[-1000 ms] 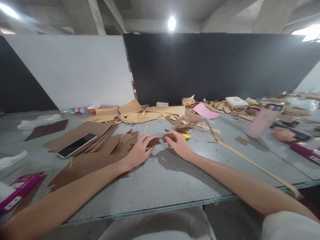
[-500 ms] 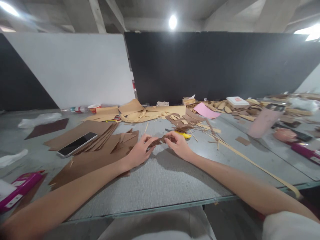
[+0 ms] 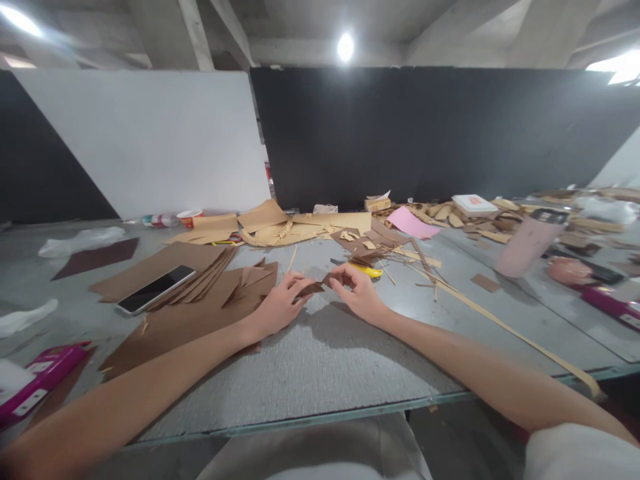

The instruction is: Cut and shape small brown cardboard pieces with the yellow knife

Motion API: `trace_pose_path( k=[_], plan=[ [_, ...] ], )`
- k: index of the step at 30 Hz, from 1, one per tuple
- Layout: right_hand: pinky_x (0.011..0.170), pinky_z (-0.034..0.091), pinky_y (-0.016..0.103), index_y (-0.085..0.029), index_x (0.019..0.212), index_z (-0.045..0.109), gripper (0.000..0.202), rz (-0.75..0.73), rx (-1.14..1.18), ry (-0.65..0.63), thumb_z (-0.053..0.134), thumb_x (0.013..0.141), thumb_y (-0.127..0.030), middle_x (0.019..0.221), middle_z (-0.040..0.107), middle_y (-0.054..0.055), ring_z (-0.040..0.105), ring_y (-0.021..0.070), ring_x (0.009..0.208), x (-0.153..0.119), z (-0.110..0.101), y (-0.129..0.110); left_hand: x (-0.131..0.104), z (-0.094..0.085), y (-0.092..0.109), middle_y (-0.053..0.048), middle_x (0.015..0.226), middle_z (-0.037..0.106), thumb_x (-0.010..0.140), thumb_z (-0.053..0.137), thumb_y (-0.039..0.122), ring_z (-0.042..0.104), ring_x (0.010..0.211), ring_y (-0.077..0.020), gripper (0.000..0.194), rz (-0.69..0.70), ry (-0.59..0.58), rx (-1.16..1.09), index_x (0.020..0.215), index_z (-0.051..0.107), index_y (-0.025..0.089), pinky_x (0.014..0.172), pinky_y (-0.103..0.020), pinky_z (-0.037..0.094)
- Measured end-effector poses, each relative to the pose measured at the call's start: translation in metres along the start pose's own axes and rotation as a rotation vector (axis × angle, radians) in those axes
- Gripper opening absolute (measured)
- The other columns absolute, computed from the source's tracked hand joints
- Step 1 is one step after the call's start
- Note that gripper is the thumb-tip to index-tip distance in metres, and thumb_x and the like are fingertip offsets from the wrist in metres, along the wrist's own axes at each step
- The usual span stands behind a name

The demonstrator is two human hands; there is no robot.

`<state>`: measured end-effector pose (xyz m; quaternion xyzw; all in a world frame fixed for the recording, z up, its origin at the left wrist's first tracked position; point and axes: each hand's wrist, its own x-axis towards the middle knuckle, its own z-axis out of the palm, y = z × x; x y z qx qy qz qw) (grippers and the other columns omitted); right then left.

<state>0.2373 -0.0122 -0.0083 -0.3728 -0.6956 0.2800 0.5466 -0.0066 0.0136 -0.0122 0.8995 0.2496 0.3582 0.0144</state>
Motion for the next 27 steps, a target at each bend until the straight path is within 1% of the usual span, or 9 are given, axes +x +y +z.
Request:
trace_pose_path(
  k=[2, 5, 12, 16, 19, 21, 24, 27],
  plan=[
    [0.067, 0.049, 0.03, -0.022, 0.096, 0.063, 0.03, -0.014, 0.018, 0.009, 0.065, 0.098, -0.051, 0.081, 0.065, 0.001, 0.056, 0.015, 0.068, 0.0, -0.001, -0.001, 0.0, 0.0, 0.0, -0.006, 0.116, 0.057, 0.106, 0.054, 0.02, 0.067, 0.098, -0.0184, 0.03, 0.004, -0.01, -0.001, 0.135, 0.057, 0.027, 0.089, -0.034, 0.059],
    [0.067, 0.05, 0.03, -0.022, 0.098, 0.063, 0.028, -0.024, 0.028, -0.011, 0.066, 0.098, -0.049, 0.082, 0.066, 0.002, 0.057, 0.0148, 0.068, -0.001, -0.001, -0.001, -0.001, 0.0, -0.001, -0.006, 0.116, 0.056, 0.106, 0.056, 0.019, 0.067, 0.098, -0.0189, 0.029, 0.005, -0.026, 0.003, 0.134, 0.058, 0.027, 0.089, -0.034, 0.059],
    [0.069, 0.052, 0.031, -0.022, 0.098, 0.065, 0.03, -0.024, -0.019, -0.048, 0.064, 0.099, -0.052, 0.082, 0.068, 0.003, 0.061, 0.0167, 0.072, 0.001, 0.002, 0.002, 0.0, 0.0, -0.001, -0.005, 0.113, 0.055, 0.106, 0.055, 0.018, 0.065, 0.098, -0.018, 0.028, -0.006, -0.052, -0.035, 0.132, 0.06, 0.027, 0.091, -0.034, 0.057],
    [0.073, 0.055, 0.035, -0.023, 0.105, 0.069, 0.03, -0.031, -0.121, -0.056, 0.066, 0.098, -0.051, 0.086, 0.072, 0.004, 0.066, 0.0194, 0.075, 0.001, 0.002, 0.011, -0.001, 0.001, -0.002, -0.005, 0.11, 0.056, 0.107, 0.054, 0.018, 0.065, 0.099, -0.0188, 0.024, -0.004, -0.053, -0.037, 0.129, 0.061, 0.026, 0.093, -0.035, 0.057],
    [0.071, 0.055, 0.034, -0.024, 0.113, 0.066, 0.029, -0.044, -0.145, -0.02, 0.068, 0.097, -0.048, 0.091, 0.073, 0.005, 0.068, 0.0198, 0.076, -0.001, 0.004, 0.016, -0.002, 0.002, -0.004, -0.006, 0.111, 0.057, 0.105, 0.057, 0.017, 0.065, 0.1, -0.0198, 0.024, -0.001, -0.043, -0.043, 0.127, 0.06, 0.025, 0.093, -0.036, 0.057],
    [0.069, 0.055, 0.033, -0.024, 0.11, 0.066, 0.027, -0.062, -0.185, 0.005, 0.07, 0.097, -0.047, 0.092, 0.074, 0.004, 0.068, 0.0193, 0.074, -0.002, 0.005, 0.017, -0.002, 0.001, -0.004, -0.006, 0.112, 0.057, 0.104, 0.059, 0.018, 0.066, 0.102, -0.0205, 0.028, -0.014, -0.04, -0.053, 0.13, 0.059, 0.026, 0.093, -0.036, 0.058],
    [0.071, 0.056, 0.035, -0.025, 0.105, 0.07, 0.022, -0.116, -0.286, 0.023, 0.07, 0.097, -0.045, 0.092, 0.075, 0.004, 0.066, 0.0192, 0.072, -0.003, 0.005, 0.016, -0.002, -0.001, -0.001, -0.007, 0.115, 0.058, 0.103, 0.06, 0.018, 0.066, 0.106, -0.0226, 0.037, -0.038, -0.047, -0.071, 0.138, 0.055, 0.028, 0.096, -0.039, 0.058],
    [0.073, 0.057, 0.036, -0.026, 0.109, 0.074, 0.022, -0.162, -0.33, 0.007, 0.066, 0.1, -0.045, 0.095, 0.077, 0.005, 0.067, 0.0197, 0.072, -0.002, 0.004, 0.015, -0.001, -0.003, 0.002, -0.008, 0.12, 0.059, 0.103, 0.06, 0.017, 0.065, 0.113, -0.0246, 0.047, -0.053, -0.059, -0.084, 0.147, 0.048, 0.03, 0.102, -0.042, 0.056]
  ],
)
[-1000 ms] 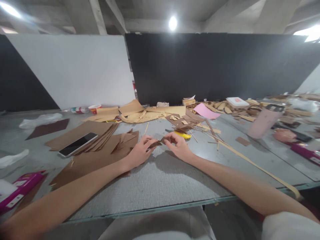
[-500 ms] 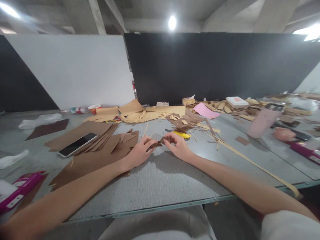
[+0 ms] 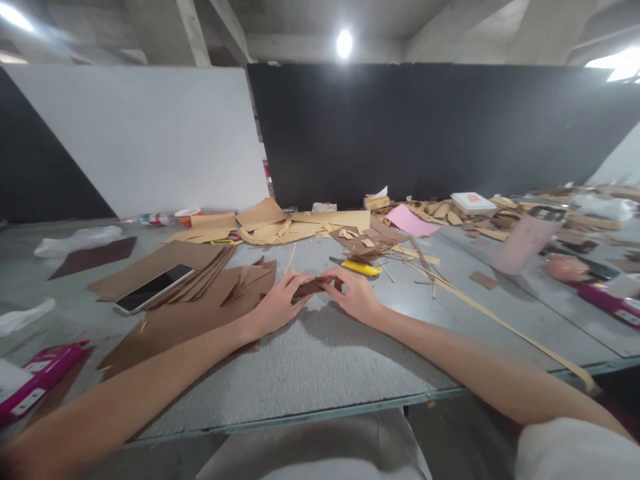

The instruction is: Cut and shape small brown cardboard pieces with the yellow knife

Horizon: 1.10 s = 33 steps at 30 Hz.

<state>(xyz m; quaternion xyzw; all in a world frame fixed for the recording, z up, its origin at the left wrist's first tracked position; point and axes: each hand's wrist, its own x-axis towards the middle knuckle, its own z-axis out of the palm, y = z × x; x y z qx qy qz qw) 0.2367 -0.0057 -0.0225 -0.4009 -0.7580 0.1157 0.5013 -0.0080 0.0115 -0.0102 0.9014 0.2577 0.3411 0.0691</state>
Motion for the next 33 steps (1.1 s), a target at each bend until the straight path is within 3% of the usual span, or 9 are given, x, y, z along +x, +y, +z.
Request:
trace_pose_path(
  k=[7, 12, 15, 20, 26, 33],
  plan=[
    [0.084, 0.059, 0.041, -0.03, 0.136, 0.069, 0.034, -0.151, -0.031, -0.091, 0.059, 0.105, -0.037, 0.102, 0.077, 0.006, 0.067, 0.0205, 0.075, 0.0, -0.007, -0.006, 0.0, 0.0, -0.001, -0.008, 0.117, 0.058, 0.106, 0.057, 0.022, 0.065, 0.111, -0.024, 0.058, 0.03, 0.031, 0.002, 0.16, 0.039, 0.033, 0.1, -0.043, 0.057],
    [0.088, 0.06, 0.041, -0.029, 0.154, 0.051, 0.054, -0.104, -0.057, -0.12, 0.062, 0.101, -0.037, 0.108, 0.075, 0.006, 0.07, 0.0205, 0.079, -0.002, -0.008, -0.002, -0.001, 0.001, -0.005, -0.009, 0.12, 0.057, 0.106, 0.058, 0.024, 0.065, 0.111, -0.0241, 0.058, -0.002, 0.052, 0.012, 0.16, 0.039, 0.034, 0.1, -0.043, 0.058],
    [0.087, 0.059, 0.042, -0.028, 0.142, 0.056, 0.046, -0.083, -0.094, -0.076, 0.066, 0.099, -0.037, 0.115, 0.075, 0.008, 0.07, 0.0207, 0.079, -0.002, -0.006, 0.003, -0.002, 0.002, -0.006, -0.009, 0.122, 0.057, 0.106, 0.059, 0.025, 0.064, 0.113, -0.0245, 0.058, -0.026, 0.051, 0.018, 0.159, 0.04, 0.034, 0.102, -0.045, 0.057],
    [0.089, 0.056, 0.043, -0.028, 0.117, 0.066, 0.02, -0.158, -0.192, -0.033, 0.065, 0.102, -0.04, 0.1, 0.076, 0.006, 0.069, 0.0225, 0.08, -0.001, -0.009, 0.001, -0.001, 0.001, -0.004, -0.009, 0.124, 0.057, 0.105, 0.061, 0.024, 0.063, 0.115, -0.0242, 0.056, -0.057, 0.047, -0.001, 0.157, 0.044, 0.034, 0.105, -0.043, 0.055],
    [0.086, 0.057, 0.044, -0.028, 0.105, 0.072, 0.015, -0.215, -0.215, 0.006, 0.063, 0.103, -0.04, 0.096, 0.078, 0.007, 0.071, 0.0247, 0.084, 0.001, -0.01, -0.008, -0.002, 0.002, -0.005, -0.009, 0.124, 0.057, 0.106, 0.06, 0.026, 0.063, 0.117, -0.0238, 0.056, -0.03, 0.073, 0.004, 0.158, 0.043, 0.034, 0.106, -0.042, 0.054],
    [0.083, 0.06, 0.045, -0.028, 0.104, 0.077, 0.019, -0.274, -0.208, -0.013, 0.06, 0.106, -0.036, 0.096, 0.082, 0.007, 0.074, 0.0246, 0.083, 0.001, -0.007, -0.004, -0.002, 0.002, -0.005, -0.008, 0.123, 0.057, 0.106, 0.061, 0.026, 0.063, 0.116, -0.0236, 0.053, -0.01, 0.088, -0.005, 0.157, 0.045, 0.033, 0.107, -0.042, 0.054]
  ],
)
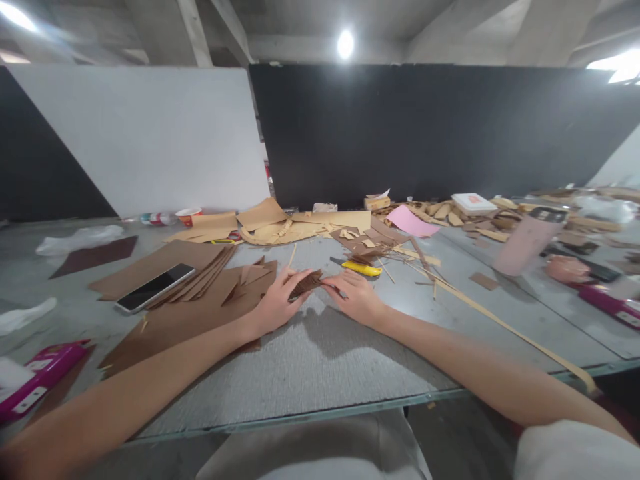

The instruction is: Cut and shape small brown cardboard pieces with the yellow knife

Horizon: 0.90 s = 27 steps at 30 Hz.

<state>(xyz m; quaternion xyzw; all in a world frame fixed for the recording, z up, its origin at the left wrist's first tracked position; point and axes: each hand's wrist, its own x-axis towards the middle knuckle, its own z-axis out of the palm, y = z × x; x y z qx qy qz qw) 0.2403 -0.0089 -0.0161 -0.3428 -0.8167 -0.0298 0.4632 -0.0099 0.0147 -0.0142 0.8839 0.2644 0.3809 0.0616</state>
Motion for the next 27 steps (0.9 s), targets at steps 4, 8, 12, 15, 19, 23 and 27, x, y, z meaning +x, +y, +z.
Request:
trace_pose_path(
  k=[4, 8, 12, 15, 19, 23, 27],
  plan=[
    [0.081, 0.061, 0.04, -0.026, 0.105, 0.077, 0.018, -0.075, -0.001, 0.01, 0.06, 0.107, -0.031, 0.098, 0.082, 0.006, 0.075, 0.0223, 0.083, -0.002, 0.004, 0.004, 0.001, -0.001, 0.001, -0.009, 0.121, 0.058, 0.106, 0.061, 0.025, 0.063, 0.114, -0.024, 0.057, 0.023, -0.009, -0.007, 0.159, 0.042, 0.032, 0.105, -0.043, 0.054],
    [0.077, 0.06, 0.035, -0.023, 0.107, 0.074, 0.016, -0.169, -0.02, 0.036, 0.059, 0.107, -0.025, 0.094, 0.081, 0.005, 0.073, 0.0192, 0.079, -0.003, 0.006, 0.005, 0.0, 0.0, -0.001, -0.008, 0.12, 0.059, 0.106, 0.059, 0.02, 0.064, 0.113, -0.0229, 0.055, 0.049, -0.009, -0.016, 0.157, 0.045, 0.032, 0.104, -0.041, 0.055],
    [0.075, 0.06, 0.034, -0.023, 0.109, 0.074, 0.015, -0.181, -0.051, 0.029, 0.059, 0.107, -0.023, 0.091, 0.08, 0.005, 0.073, 0.0192, 0.078, -0.003, 0.007, 0.005, -0.001, 0.001, -0.002, -0.008, 0.121, 0.06, 0.105, 0.061, 0.021, 0.064, 0.113, -0.0224, 0.053, 0.052, -0.006, -0.01, 0.155, 0.047, 0.031, 0.105, -0.041, 0.055],
    [0.075, 0.06, 0.034, -0.023, 0.109, 0.073, 0.015, -0.172, -0.064, 0.021, 0.058, 0.107, -0.025, 0.092, 0.08, 0.005, 0.074, 0.0192, 0.079, -0.004, 0.007, 0.005, -0.002, 0.001, -0.003, -0.008, 0.12, 0.06, 0.106, 0.061, 0.024, 0.064, 0.113, -0.0221, 0.051, 0.036, 0.0, -0.003, 0.154, 0.048, 0.031, 0.105, -0.041, 0.055],
    [0.075, 0.058, 0.034, -0.022, 0.108, 0.073, 0.016, -0.156, -0.06, 0.007, 0.057, 0.108, -0.024, 0.093, 0.08, 0.006, 0.073, 0.0194, 0.079, -0.003, 0.008, 0.007, -0.002, 0.001, -0.003, -0.008, 0.121, 0.06, 0.105, 0.062, 0.023, 0.064, 0.115, -0.0216, 0.049, 0.039, 0.004, -0.001, 0.153, 0.049, 0.029, 0.106, -0.04, 0.055],
    [0.074, 0.054, 0.033, -0.022, 0.105, 0.072, 0.015, -0.091, -0.059, -0.069, 0.057, 0.107, -0.025, 0.089, 0.077, 0.006, 0.07, 0.0199, 0.078, -0.001, 0.005, 0.005, 0.0, 0.001, -0.003, -0.008, 0.119, 0.06, 0.105, 0.062, 0.021, 0.064, 0.113, -0.0219, 0.05, 0.047, 0.006, 0.02, 0.153, 0.05, 0.028, 0.104, -0.04, 0.055],
    [0.066, 0.049, 0.03, -0.022, 0.105, 0.069, 0.012, 0.121, 0.016, -0.091, 0.061, 0.103, -0.031, 0.08, 0.069, 0.002, 0.063, 0.017, 0.068, -0.001, 0.002, -0.003, 0.0, 0.001, -0.002, -0.007, 0.115, 0.059, 0.105, 0.062, 0.023, 0.065, 0.109, -0.022, 0.05, 0.047, 0.008, 0.042, 0.153, 0.05, 0.028, 0.101, -0.039, 0.057]
  ],
)
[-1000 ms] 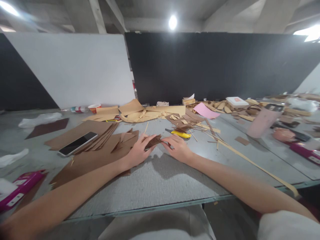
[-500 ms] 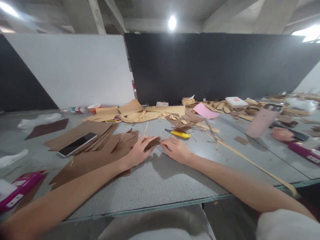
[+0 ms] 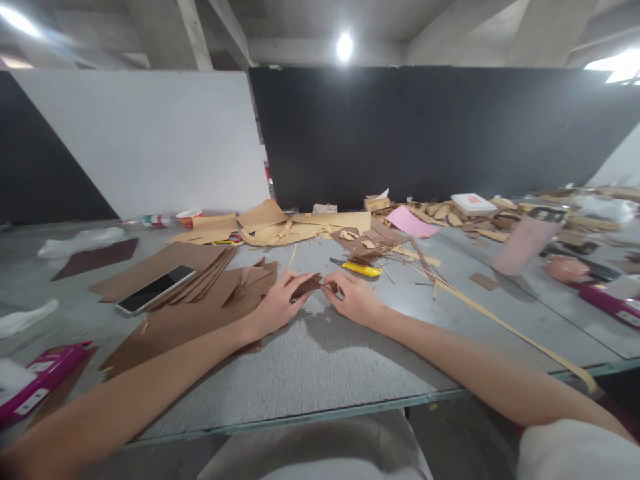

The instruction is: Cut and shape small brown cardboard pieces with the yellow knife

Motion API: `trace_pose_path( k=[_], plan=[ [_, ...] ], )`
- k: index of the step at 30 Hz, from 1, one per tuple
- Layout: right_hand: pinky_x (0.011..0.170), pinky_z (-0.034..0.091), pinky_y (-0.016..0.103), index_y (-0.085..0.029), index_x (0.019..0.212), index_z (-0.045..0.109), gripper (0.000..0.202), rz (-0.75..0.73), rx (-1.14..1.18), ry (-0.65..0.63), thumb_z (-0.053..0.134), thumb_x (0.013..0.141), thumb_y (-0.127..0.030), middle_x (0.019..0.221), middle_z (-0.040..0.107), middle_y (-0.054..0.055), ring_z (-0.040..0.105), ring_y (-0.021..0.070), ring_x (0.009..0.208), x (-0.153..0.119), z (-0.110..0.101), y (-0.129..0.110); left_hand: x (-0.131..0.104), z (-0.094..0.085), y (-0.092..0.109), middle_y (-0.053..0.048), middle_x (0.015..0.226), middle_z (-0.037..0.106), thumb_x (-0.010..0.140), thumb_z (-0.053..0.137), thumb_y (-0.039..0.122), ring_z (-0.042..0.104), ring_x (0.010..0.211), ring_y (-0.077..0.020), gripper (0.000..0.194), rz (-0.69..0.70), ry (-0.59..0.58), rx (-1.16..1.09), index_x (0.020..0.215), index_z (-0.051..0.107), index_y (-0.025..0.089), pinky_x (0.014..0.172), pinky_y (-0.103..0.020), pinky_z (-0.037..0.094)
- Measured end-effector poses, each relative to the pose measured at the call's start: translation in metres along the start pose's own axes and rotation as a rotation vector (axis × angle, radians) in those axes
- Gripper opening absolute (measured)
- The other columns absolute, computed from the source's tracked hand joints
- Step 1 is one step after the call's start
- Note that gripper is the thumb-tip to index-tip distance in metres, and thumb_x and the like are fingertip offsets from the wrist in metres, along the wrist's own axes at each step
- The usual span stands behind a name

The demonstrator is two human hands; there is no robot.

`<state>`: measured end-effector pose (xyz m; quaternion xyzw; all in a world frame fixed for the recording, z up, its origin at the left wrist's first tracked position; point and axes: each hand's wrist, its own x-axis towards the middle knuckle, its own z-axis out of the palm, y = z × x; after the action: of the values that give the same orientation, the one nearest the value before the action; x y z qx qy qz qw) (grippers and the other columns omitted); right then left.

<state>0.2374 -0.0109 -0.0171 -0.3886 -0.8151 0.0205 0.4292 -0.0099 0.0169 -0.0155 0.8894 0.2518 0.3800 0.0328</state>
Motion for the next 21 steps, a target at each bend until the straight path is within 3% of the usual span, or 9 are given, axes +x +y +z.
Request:
trace_pose_path(
  k=[3, 11, 18, 21],
  plan=[
    [0.061, 0.046, 0.028, -0.022, 0.103, 0.068, 0.015, 0.125, 0.121, 0.034, 0.062, 0.102, -0.036, 0.074, 0.064, 0.0, 0.058, 0.0152, 0.063, 0.0, -0.001, -0.006, 0.0, 0.0, 0.0, -0.007, 0.115, 0.06, 0.106, 0.061, 0.024, 0.065, 0.109, -0.0218, 0.05, 0.004, 0.003, 0.004, 0.154, 0.05, 0.028, 0.101, -0.039, 0.057],
    [0.063, 0.045, 0.029, -0.019, 0.107, 0.073, 0.026, 0.176, 0.239, 0.059, 0.062, 0.102, -0.042, 0.072, 0.065, 0.001, 0.058, 0.0159, 0.064, 0.004, -0.004, -0.012, 0.0, 0.0, 0.001, -0.008, 0.112, 0.06, 0.108, 0.056, 0.024, 0.066, 0.103, -0.0215, 0.049, 0.079, 0.022, 0.082, 0.156, 0.046, 0.026, 0.093, -0.038, 0.059],
    [0.067, 0.048, 0.029, -0.02, 0.106, 0.075, 0.029, 0.224, 0.339, -0.038, 0.058, 0.103, -0.044, 0.088, 0.074, 0.005, 0.063, 0.0179, 0.074, 0.006, -0.002, -0.013, 0.002, -0.002, 0.006, -0.008, 0.11, 0.062, 0.11, 0.05, 0.023, 0.067, 0.1, -0.0209, 0.048, 0.147, 0.046, 0.145, 0.157, 0.046, 0.024, 0.09, -0.036, 0.06],
    [0.066, 0.046, 0.028, -0.019, 0.093, 0.072, 0.035, 0.264, 0.386, -0.062, 0.055, 0.105, -0.047, 0.08, 0.069, 0.002, 0.059, 0.0162, 0.071, 0.008, -0.001, -0.01, 0.001, -0.001, 0.005, -0.008, 0.11, 0.062, 0.111, 0.047, 0.024, 0.068, 0.098, -0.021, 0.049, 0.181, 0.031, 0.201, 0.16, 0.042, 0.024, 0.089, -0.037, 0.061]
  ],
)
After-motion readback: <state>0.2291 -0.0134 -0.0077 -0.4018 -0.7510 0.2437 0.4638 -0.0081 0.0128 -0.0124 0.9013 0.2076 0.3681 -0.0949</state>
